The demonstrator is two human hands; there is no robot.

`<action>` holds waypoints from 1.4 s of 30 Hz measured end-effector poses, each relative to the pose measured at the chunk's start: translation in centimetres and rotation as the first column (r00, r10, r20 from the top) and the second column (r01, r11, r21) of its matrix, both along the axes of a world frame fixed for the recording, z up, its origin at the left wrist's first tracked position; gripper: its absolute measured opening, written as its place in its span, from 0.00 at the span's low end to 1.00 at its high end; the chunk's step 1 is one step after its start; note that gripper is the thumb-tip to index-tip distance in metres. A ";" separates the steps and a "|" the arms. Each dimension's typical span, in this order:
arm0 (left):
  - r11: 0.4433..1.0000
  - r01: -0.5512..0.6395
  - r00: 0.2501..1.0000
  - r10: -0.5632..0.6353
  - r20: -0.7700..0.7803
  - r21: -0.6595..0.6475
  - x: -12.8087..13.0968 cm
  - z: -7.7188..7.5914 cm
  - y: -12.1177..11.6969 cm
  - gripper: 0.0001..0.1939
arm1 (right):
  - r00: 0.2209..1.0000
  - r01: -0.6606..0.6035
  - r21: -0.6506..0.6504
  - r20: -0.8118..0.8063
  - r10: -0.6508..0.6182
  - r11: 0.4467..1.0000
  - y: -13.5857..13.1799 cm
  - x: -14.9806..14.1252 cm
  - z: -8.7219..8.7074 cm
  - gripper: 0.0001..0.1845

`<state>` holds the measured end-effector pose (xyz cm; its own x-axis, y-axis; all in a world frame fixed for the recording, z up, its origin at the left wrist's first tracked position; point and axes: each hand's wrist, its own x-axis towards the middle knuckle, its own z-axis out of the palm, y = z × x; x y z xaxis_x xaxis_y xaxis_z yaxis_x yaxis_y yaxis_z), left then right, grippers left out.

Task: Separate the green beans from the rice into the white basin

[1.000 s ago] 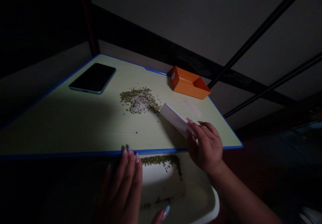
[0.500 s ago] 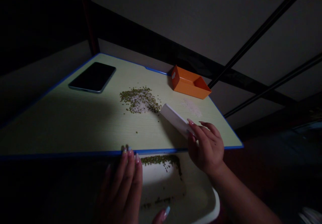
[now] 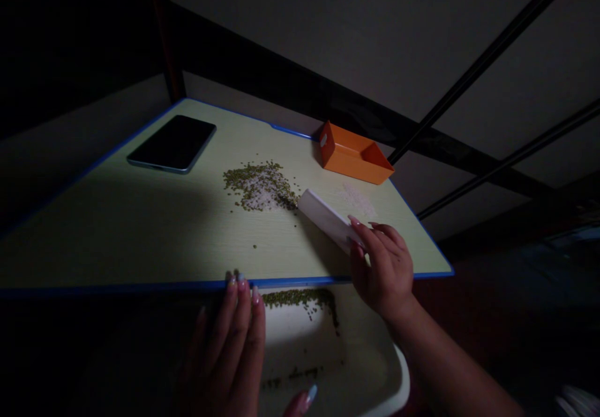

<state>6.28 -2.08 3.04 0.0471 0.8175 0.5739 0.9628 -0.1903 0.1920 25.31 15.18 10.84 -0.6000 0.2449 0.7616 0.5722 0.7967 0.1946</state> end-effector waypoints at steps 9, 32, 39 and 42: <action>1.000 0.004 1.000 -0.004 0.008 -0.006 0.1 -0.1 -0.2 0.50 | 0.998 -0.064 -0.044 0.009 0.064 0.997 -0.4 0.5 0.0 0.30; 1.000 -0.004 1.000 0.004 -0.004 -0.002 0.3 0.1 -0.2 0.50 | 0.996 -0.091 -0.052 0.008 0.092 0.994 0.3 0.4 0.0 0.31; 1.000 -0.002 1.000 0.002 0.004 -0.008 0.3 0.3 -0.2 0.49 | 0.993 -0.116 -0.057 -0.007 0.116 0.992 -0.1 0.8 0.2 0.31; 1.000 -0.002 1.000 0.002 0.009 -0.017 0.2 0.4 -0.2 0.49 | 0.994 -0.106 -0.051 -0.015 0.105 0.993 -0.3 1.0 0.2 0.32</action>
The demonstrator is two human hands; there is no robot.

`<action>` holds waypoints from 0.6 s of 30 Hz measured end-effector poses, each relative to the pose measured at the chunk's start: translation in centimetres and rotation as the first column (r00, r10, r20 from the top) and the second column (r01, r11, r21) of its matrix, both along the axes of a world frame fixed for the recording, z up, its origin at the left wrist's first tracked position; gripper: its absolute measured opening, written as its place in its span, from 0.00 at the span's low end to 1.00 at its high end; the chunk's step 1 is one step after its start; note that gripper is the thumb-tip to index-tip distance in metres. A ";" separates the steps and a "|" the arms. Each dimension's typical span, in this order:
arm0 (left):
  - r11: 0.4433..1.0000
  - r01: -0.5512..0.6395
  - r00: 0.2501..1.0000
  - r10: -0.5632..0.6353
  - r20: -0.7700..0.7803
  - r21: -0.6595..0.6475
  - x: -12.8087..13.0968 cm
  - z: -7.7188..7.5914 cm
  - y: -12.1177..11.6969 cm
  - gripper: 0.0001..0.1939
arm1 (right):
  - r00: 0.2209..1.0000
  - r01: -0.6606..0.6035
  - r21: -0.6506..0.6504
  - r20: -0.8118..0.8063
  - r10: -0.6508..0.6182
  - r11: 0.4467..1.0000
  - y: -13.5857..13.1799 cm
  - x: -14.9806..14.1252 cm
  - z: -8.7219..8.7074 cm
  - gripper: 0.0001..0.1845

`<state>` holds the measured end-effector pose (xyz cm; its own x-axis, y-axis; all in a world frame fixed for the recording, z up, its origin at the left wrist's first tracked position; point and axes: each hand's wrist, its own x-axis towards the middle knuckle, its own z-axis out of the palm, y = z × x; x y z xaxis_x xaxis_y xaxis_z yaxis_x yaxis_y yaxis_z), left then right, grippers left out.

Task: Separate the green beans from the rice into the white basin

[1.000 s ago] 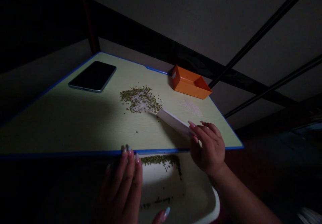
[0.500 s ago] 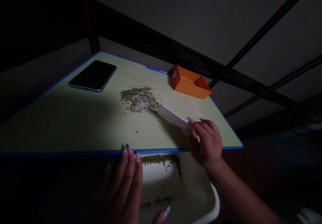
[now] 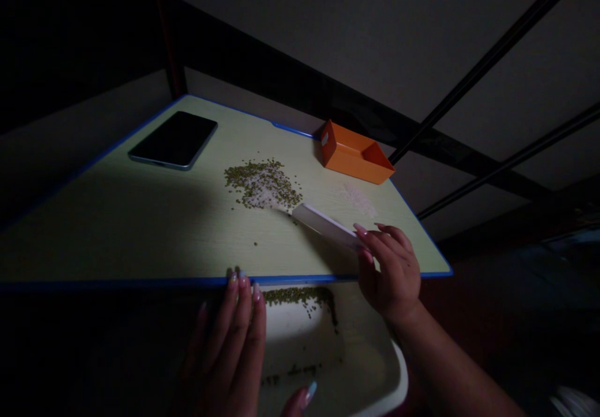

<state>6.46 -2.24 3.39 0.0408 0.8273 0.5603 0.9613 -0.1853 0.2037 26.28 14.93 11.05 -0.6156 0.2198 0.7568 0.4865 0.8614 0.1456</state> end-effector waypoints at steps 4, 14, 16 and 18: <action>1.000 0.002 1.000 -0.002 -0.005 0.000 -0.2 0.0 -0.1 0.49 | 1.000 0.002 -0.022 0.007 -0.001 1.000 -0.5 0.2 0.1 0.31; 1.000 -0.003 1.000 0.003 0.013 -0.007 -0.1 0.2 0.0 0.50 | 0.999 -0.046 -0.041 0.023 0.047 0.998 -0.6 -0.1 0.2 0.33; 1.000 -0.008 1.000 0.008 0.014 -0.016 0.0 0.2 0.0 0.50 | 0.997 -0.053 -0.029 0.054 0.055 0.998 -0.6 -0.2 0.2 0.31; 1.000 -0.010 1.000 0.011 0.019 -0.019 0.0 0.1 0.0 0.50 | 0.994 -0.055 0.000 0.090 0.055 0.998 -0.6 -0.3 0.1 0.30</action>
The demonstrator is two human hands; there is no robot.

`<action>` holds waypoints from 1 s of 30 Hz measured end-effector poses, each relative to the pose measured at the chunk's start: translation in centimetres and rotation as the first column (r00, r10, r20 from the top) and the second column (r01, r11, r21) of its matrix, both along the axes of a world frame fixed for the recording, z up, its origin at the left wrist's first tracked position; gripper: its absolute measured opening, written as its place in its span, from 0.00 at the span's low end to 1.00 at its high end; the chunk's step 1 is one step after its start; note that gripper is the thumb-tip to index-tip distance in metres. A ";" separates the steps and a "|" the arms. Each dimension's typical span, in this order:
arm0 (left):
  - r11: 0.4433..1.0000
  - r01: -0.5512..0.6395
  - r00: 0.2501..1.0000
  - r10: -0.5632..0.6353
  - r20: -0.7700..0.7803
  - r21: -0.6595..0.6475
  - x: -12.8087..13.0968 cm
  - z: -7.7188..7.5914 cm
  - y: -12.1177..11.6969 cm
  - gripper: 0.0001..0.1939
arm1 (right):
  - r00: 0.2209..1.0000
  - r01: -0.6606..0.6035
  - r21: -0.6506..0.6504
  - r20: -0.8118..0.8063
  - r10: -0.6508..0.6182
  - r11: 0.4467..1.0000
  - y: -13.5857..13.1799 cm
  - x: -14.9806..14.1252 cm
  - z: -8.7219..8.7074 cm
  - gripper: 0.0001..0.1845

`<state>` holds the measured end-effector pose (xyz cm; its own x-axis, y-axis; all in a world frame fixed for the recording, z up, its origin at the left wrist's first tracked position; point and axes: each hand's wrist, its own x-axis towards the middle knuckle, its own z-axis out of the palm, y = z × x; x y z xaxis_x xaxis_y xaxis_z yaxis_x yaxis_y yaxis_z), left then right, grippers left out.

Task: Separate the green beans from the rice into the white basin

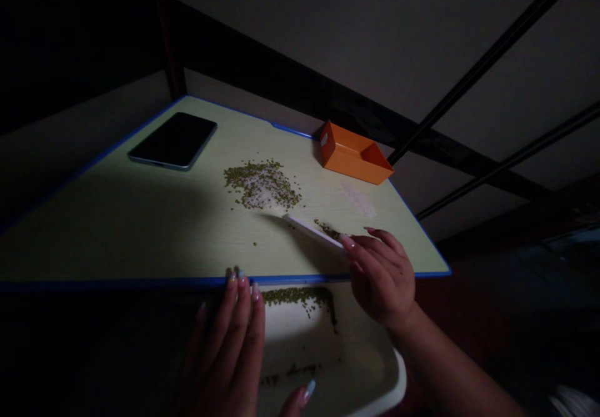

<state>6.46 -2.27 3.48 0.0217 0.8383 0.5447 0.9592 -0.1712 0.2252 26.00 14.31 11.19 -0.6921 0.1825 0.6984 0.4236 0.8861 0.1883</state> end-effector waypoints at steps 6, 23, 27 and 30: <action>1.000 0.008 1.000 -0.007 -0.007 0.009 0.1 0.1 0.1 0.49 | 1.000 0.002 0.078 0.030 -0.004 0.997 -0.4 0.3 -0.1 0.26; 1.000 0.016 1.000 -0.016 -0.009 0.014 0.0 0.0 0.1 0.50 | 0.999 0.048 0.057 0.003 -0.048 0.997 0.1 0.4 -0.5 0.28; 1.000 0.005 1.000 -0.005 -0.014 0.002 0.1 -0.1 0.1 0.50 | 0.999 0.044 0.025 -0.028 -0.044 0.999 0.5 0.1 -0.5 0.30; 1.000 -0.002 1.000 0.002 -0.011 0.005 0.1 -0.2 0.1 0.49 | 0.998 0.039 -0.011 -0.047 -0.039 0.999 0.7 0.0 -0.5 0.32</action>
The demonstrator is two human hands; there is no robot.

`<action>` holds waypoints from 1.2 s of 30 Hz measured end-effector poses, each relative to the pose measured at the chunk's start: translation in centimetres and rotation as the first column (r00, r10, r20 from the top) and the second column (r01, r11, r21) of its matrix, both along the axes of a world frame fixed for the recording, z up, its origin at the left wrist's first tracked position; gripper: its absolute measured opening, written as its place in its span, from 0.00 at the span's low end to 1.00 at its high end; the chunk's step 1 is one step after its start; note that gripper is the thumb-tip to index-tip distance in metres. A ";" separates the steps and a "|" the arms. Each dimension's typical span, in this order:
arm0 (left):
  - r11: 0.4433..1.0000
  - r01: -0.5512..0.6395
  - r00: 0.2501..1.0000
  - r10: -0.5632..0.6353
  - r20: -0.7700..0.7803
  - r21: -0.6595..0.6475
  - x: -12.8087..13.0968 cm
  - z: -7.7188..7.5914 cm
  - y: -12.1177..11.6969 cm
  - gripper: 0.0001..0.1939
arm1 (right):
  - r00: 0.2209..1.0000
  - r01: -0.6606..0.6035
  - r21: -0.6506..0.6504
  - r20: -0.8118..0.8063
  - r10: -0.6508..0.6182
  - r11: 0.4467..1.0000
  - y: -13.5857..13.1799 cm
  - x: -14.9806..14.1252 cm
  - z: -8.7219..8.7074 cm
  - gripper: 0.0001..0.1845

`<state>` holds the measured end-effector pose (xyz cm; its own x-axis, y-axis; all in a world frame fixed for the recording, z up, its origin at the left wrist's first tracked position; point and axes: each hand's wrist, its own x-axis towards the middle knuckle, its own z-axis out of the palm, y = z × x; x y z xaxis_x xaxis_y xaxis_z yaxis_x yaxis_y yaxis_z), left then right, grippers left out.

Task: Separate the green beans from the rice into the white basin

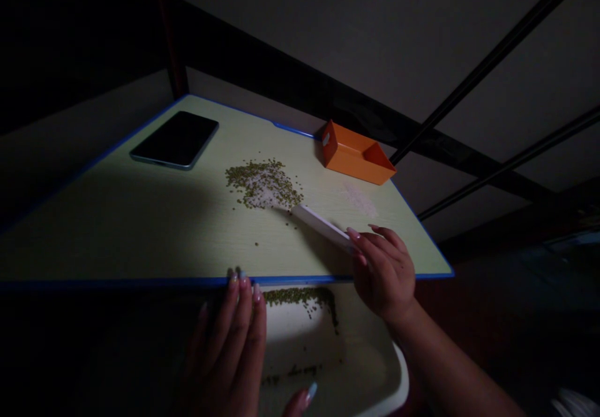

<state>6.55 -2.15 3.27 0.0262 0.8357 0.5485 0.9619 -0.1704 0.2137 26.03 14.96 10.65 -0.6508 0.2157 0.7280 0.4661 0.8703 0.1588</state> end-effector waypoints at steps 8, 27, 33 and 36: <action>1.000 0.006 1.000 -0.006 0.014 0.001 0.0 0.2 -0.1 0.50 | 1.000 -0.022 -0.018 -0.012 0.022 1.000 -0.1 0.2 -0.2 0.30; 1.000 0.017 1.000 -0.017 -0.018 0.003 -0.2 0.1 0.0 0.51 | 0.998 -0.042 -0.010 -0.038 0.042 0.999 1.0 -0.2 -0.2 0.32; 1.000 0.020 1.000 -0.020 -0.004 0.004 -0.2 0.2 -0.1 0.50 | 0.998 -0.063 -0.025 -0.024 0.063 0.998 0.3 0.3 -0.1 0.31; 1.000 0.015 1.000 -0.015 0.006 0.006 -0.2 0.2 -0.3 0.50 | 0.998 -0.066 -0.039 -0.020 0.065 0.997 0.1 0.4 -0.1 0.29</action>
<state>6.35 -2.40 3.44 0.0349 0.8321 0.5536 0.9579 -0.1859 0.2189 26.46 15.05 10.59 -0.6511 0.2018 0.7316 0.4103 0.9046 0.1157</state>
